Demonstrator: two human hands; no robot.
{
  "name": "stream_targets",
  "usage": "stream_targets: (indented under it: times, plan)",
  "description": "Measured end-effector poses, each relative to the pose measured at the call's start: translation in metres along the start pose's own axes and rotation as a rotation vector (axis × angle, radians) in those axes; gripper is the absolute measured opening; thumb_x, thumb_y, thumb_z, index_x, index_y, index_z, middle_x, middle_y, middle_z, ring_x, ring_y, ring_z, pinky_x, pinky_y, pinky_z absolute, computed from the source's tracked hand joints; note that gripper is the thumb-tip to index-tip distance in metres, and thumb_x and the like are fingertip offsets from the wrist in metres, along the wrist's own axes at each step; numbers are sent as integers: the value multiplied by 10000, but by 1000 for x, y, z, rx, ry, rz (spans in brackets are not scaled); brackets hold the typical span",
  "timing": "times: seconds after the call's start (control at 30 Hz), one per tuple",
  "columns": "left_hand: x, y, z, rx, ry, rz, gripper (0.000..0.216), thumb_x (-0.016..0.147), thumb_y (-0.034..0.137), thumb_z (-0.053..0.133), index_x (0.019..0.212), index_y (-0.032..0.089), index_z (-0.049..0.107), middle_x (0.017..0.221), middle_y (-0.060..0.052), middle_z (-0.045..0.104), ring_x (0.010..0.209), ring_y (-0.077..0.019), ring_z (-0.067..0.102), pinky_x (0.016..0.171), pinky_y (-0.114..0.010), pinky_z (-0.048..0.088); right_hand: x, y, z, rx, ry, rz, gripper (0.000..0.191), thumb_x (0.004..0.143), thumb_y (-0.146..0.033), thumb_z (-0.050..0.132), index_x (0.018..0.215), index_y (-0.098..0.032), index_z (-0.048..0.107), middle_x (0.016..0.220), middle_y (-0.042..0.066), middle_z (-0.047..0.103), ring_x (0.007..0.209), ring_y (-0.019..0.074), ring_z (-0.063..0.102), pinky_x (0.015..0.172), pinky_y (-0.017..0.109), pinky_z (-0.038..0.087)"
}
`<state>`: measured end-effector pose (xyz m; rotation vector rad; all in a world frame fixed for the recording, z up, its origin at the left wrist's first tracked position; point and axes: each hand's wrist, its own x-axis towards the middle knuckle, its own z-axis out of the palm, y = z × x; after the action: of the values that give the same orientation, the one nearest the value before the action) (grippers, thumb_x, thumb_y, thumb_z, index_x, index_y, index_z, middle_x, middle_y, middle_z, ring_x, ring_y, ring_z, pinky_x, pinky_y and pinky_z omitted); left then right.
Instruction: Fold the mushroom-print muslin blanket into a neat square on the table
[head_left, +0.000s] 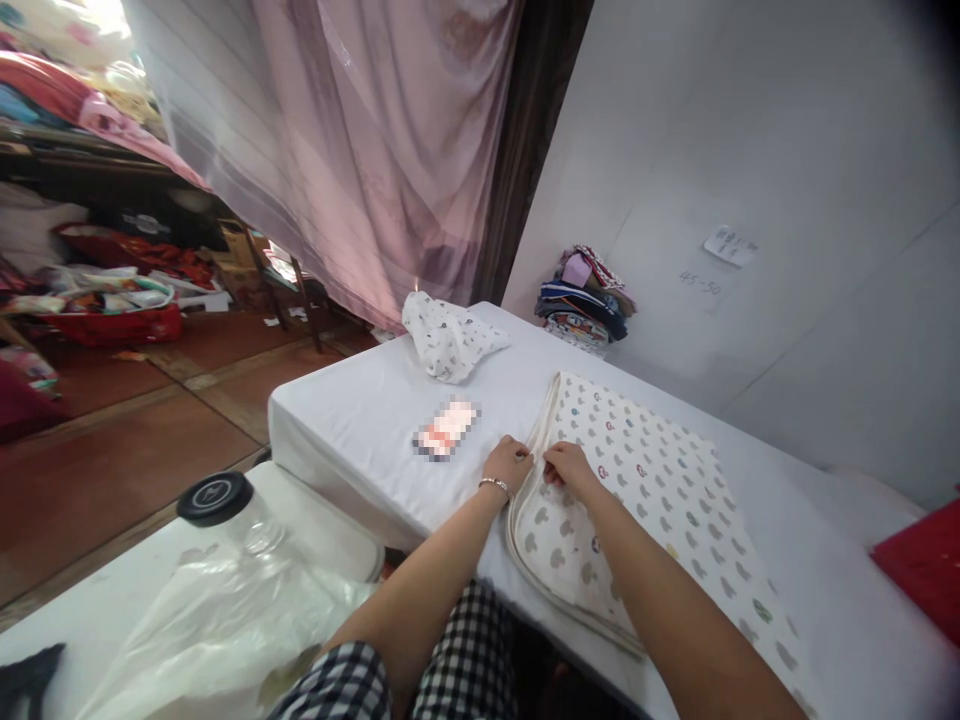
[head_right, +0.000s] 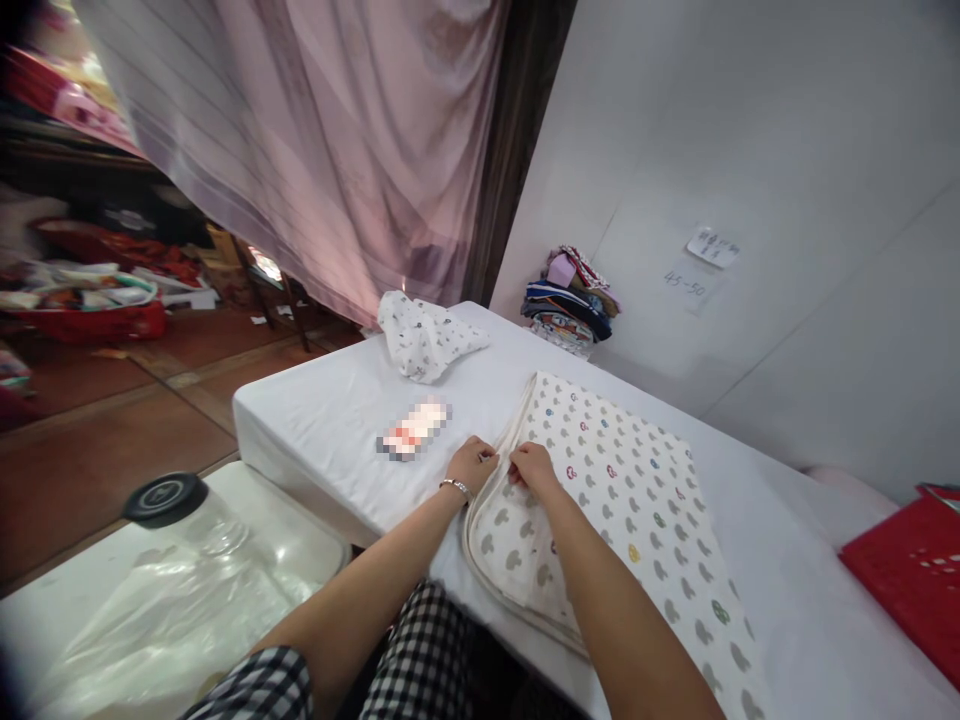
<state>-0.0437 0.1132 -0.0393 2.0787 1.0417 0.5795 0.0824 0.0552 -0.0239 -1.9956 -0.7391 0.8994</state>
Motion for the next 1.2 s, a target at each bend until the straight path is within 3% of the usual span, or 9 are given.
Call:
stream_targets:
  times: [0.2, 0.43, 0.57, 0.73, 0.83, 0.93, 1.2]
  plan:
    - [-2, 2, 0, 1, -6, 19, 184, 781, 283, 496, 790, 196, 659, 893, -11, 571, 735, -97, 544, 674, -202, 416, 0, -9, 0, -33, -41, 39, 90, 630, -127, 539, 575, -167, 481, 418, -8, 550, 344, 108, 513, 298, 165, 303]
    - [-4, 3, -1, 14, -43, 80, 226, 795, 293, 464, 750, 222, 675, 787, -2, 591, 742, -108, 546, 680, -207, 397, -6, -10, 6, 93, -103, 87, 208, 756, -358, 518, 697, -159, 510, 502, -5, 561, 409, 99, 545, 325, 160, 348]
    - [-3, 3, -2, 30, -30, 42, 242, 804, 269, 445, 730, 210, 668, 792, -10, 599, 761, -117, 549, 698, -212, 403, -4, -5, 7, 120, -88, 107, 130, 743, -270, 535, 690, -154, 507, 497, -8, 561, 391, 85, 525, 331, 153, 357]
    - [1, 2, 0, 52, 52, -76, 258, 824, 271, 419, 955, 180, 622, 977, -53, 586, 846, -125, 552, 772, -228, 408, -6, 0, 5, 172, -91, 108, 74, 740, -213, 502, 703, -150, 516, 567, 6, 600, 419, 79, 546, 355, 148, 378]
    - [2, 1, 3, 78, 25, -113, 247, 790, 346, 478, 874, 177, 637, 925, -69, 605, 846, -173, 564, 752, -275, 419, -8, 1, 3, 196, -93, 100, 87, 743, -216, 490, 691, -150, 511, 566, 3, 594, 412, 72, 538, 348, 142, 362]
    - [4, 0, 5, 89, -11, -127, 200, 766, 308, 502, 847, 190, 641, 906, -66, 630, 856, -195, 572, 744, -294, 421, -9, 3, 1, 207, -93, 98, 105, 739, -216, 486, 657, -152, 494, 539, -7, 573, 401, 69, 527, 341, 140, 346]
    - [4, -4, 2, -15, -19, -105, 276, 765, 202, 486, 1018, 216, 596, 964, -15, 651, 871, -133, 574, 774, -226, 412, -12, -3, -5, 207, -100, 75, 109, 737, -226, 480, 661, -150, 495, 528, -5, 568, 403, 80, 528, 339, 147, 333]
